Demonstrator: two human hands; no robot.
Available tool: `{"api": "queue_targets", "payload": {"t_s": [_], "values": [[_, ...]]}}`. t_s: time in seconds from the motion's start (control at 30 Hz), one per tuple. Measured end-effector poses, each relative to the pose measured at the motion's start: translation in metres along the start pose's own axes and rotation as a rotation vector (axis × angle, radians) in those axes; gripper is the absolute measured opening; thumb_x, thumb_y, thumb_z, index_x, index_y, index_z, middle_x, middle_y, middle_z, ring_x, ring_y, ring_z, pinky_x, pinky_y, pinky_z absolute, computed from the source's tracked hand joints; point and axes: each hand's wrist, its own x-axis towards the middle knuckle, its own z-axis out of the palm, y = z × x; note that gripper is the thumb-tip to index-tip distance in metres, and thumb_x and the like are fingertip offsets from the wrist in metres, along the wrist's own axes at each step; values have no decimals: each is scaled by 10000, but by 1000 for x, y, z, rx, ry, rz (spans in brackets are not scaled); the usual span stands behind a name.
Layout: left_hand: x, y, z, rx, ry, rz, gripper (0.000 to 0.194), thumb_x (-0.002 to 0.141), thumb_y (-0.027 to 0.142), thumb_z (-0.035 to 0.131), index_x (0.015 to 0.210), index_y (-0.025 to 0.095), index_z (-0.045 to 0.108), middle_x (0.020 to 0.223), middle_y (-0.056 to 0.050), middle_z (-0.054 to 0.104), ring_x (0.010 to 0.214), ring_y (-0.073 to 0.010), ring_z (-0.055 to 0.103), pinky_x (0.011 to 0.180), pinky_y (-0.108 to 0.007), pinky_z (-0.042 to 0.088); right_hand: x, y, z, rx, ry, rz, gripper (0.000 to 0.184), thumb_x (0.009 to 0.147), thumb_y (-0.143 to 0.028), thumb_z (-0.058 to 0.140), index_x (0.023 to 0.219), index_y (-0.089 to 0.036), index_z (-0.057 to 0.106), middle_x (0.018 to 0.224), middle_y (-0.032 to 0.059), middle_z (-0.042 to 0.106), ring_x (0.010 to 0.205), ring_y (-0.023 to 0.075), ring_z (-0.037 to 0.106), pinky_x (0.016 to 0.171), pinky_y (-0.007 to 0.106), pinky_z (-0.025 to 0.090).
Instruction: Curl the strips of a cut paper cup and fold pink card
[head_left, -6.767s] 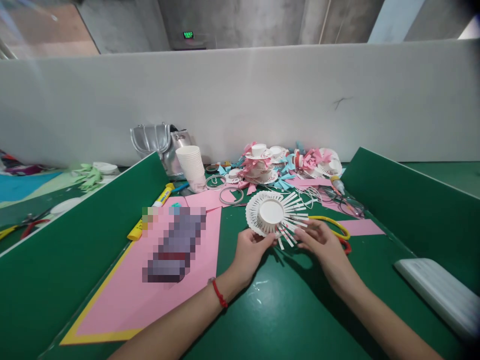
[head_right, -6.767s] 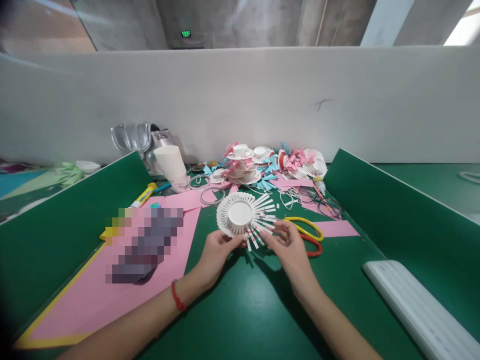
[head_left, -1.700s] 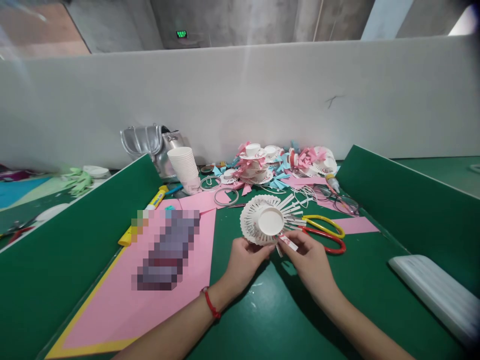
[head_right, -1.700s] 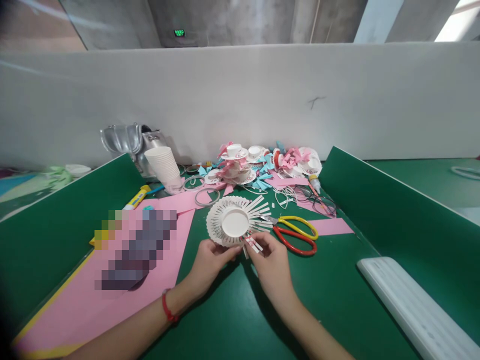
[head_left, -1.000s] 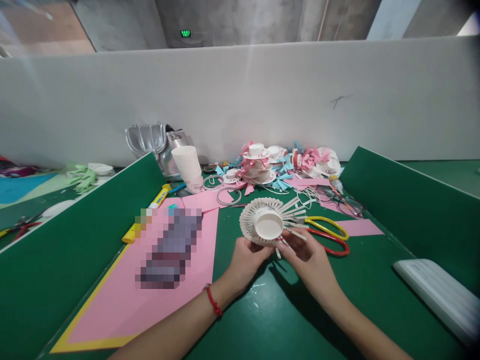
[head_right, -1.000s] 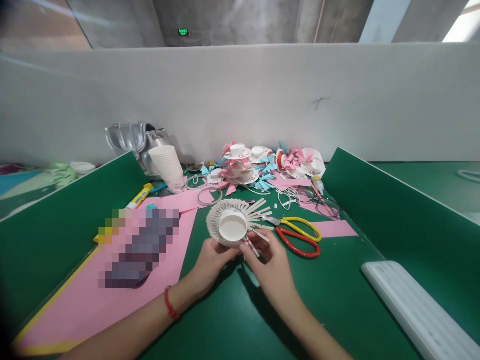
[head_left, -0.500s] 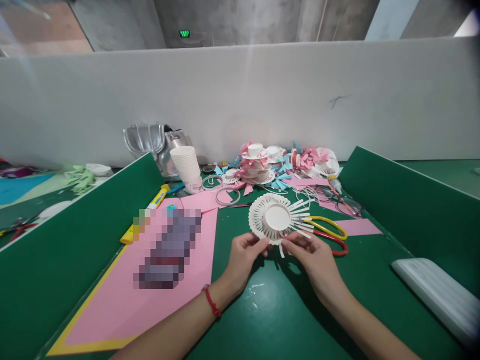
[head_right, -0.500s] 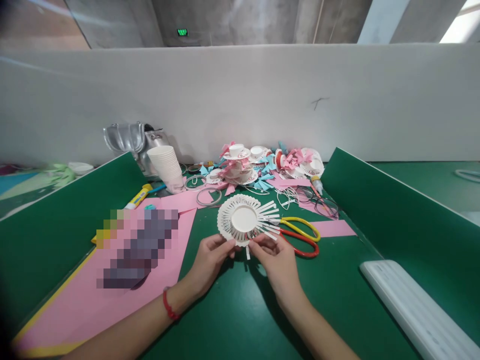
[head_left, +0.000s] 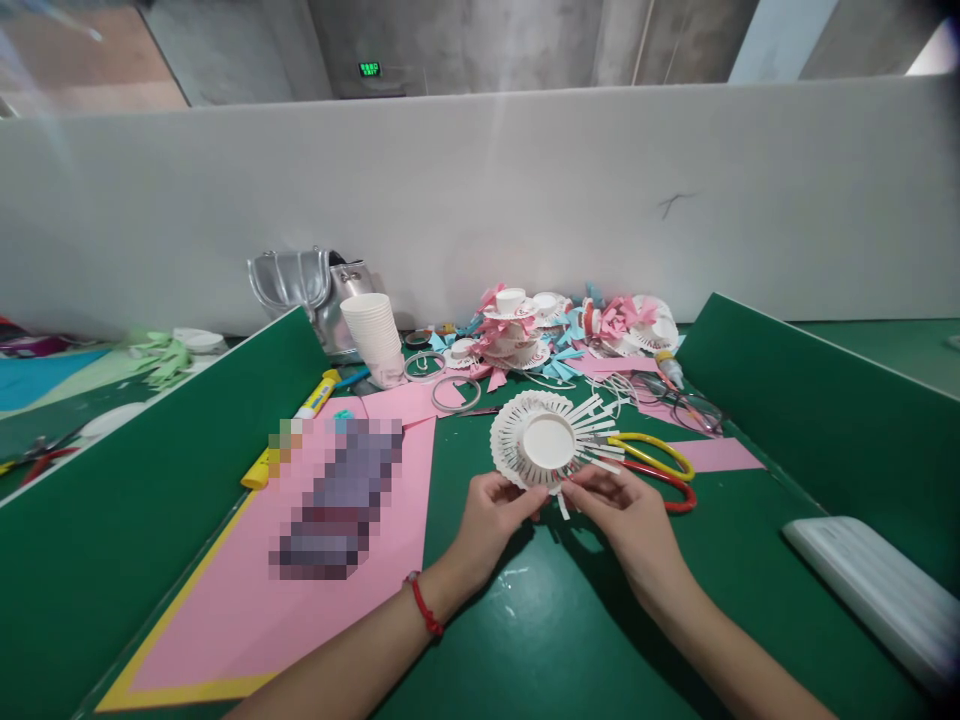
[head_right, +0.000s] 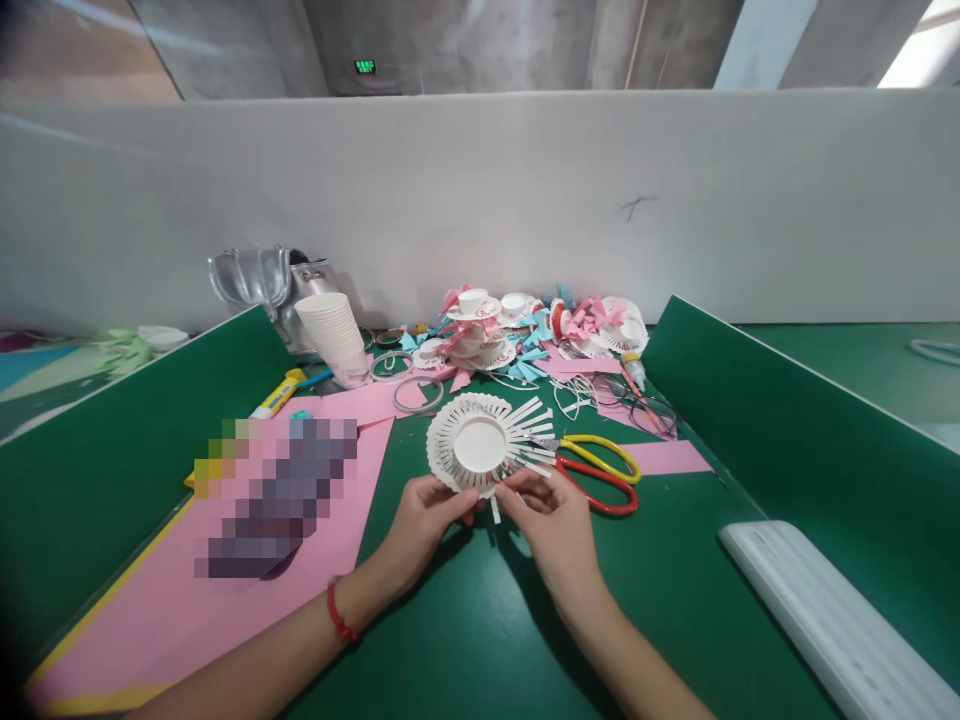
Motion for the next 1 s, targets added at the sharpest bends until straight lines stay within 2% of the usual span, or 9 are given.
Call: {"api": "queue_targets", "payload": {"t_s": [0.17, 0.33, 0.47, 0.67, 0.87, 1.0], "values": [[-2, 8, 5, -35, 39, -32, 215, 535, 291, 701, 529, 104, 596, 470, 16, 517, 455, -79, 419, 452, -204, 325, -2, 1, 3, -5, -6, -13, 299, 415, -322, 770, 545, -158, 557, 513, -23, 572, 507, 119, 537, 525, 240, 445], [-1, 4, 5, -88, 45, -56, 168, 521, 236, 701, 548, 98, 609, 515, -1, 554, 471, -75, 423, 457, -194, 324, -2, 0, 5, 22, 30, 11, 345, 362, -331, 782, 556, -162, 552, 555, -9, 590, 535, 139, 563, 556, 277, 476], [1, -1, 4, -96, 17, -59, 149, 549, 219, 684, 596, 92, 623, 567, -22, 580, 501, -84, 441, 470, -195, 335, -2, 2, 6, 66, 19, 36, 362, 351, -300, 790, 600, -160, 569, 566, -11, 598, 534, 140, 571, 557, 283, 490], [1, -1, 3, -69, 11, -61, 148, 566, 217, 673, 572, 88, 600, 527, -7, 546, 483, -78, 420, 470, -201, 318, -1, 7, 5, 89, -44, 23, 313, 429, -282, 775, 616, -150, 561, 582, -17, 591, 544, 116, 563, 565, 242, 476], [3, -3, 1, -78, -32, -40, 189, 612, 273, 654, 585, 95, 594, 514, -1, 528, 488, -84, 432, 488, -210, 327, -1, 8, 3, 118, 4, 21, 335, 421, -238, 777, 662, -156, 560, 617, -22, 598, 593, 118, 580, 600, 235, 476], [6, -7, -3, -230, 68, 4, 217, 689, 318, 577, 613, 115, 584, 556, -7, 534, 512, -94, 450, 506, -217, 356, 2, 5, 0, 120, 50, 15, 335, 420, -246, 772, 662, -158, 557, 617, -20, 602, 575, 113, 573, 607, 246, 474]]}}
